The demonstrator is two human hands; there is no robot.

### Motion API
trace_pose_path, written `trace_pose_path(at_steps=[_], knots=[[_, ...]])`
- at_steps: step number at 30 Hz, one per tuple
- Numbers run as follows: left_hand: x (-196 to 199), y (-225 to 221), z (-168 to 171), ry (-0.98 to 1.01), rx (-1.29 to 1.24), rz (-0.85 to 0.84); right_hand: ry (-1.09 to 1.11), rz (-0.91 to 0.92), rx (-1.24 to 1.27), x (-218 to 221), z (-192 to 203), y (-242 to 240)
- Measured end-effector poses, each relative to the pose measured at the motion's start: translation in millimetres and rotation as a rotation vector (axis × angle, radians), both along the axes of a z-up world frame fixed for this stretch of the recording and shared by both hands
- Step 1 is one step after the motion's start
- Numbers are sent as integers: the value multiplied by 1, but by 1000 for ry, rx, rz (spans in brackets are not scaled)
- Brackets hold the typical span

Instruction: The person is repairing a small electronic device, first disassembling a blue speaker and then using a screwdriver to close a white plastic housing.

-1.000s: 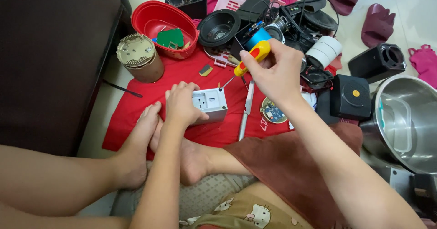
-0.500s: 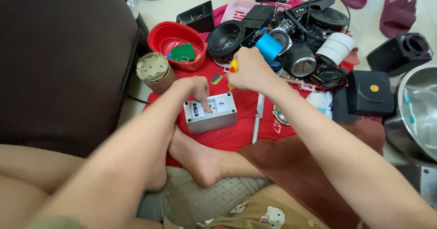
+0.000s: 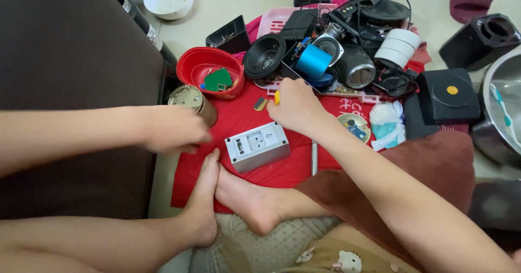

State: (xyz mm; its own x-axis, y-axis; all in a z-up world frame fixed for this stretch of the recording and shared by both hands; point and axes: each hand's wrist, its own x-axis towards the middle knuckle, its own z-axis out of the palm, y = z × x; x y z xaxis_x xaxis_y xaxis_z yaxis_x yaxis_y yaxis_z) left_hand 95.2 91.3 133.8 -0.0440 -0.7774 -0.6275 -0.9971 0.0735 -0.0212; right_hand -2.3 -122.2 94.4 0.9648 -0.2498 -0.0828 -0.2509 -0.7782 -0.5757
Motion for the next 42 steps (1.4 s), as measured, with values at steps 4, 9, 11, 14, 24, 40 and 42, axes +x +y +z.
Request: trace_pose_path(at_steps=[4, 9, 11, 14, 24, 40, 42], knots=[[-8, 27, 23, -144, 107, -159, 77, 15, -56, -3, 11, 10], [-22, 11, 53, -26, 16, -62, 95, -50, 2, -6, 21, 13], [-13, 12, 42, -60, -13, -126, 97, -32, -70, -7, 22, 13], [-6, 10, 39, -96, -28, -166, 110, -12, -173, -7, 23, 13], [46, -40, -24, -13, -141, 93, 196, 301, -339, 16, 1, -1], [7, -85, -130, 759, -706, 918, 316, 641, -321, 16, 42, -1], [3, -87, -121, 713, -793, 738, 345, 580, -237, 14, 45, 1]])
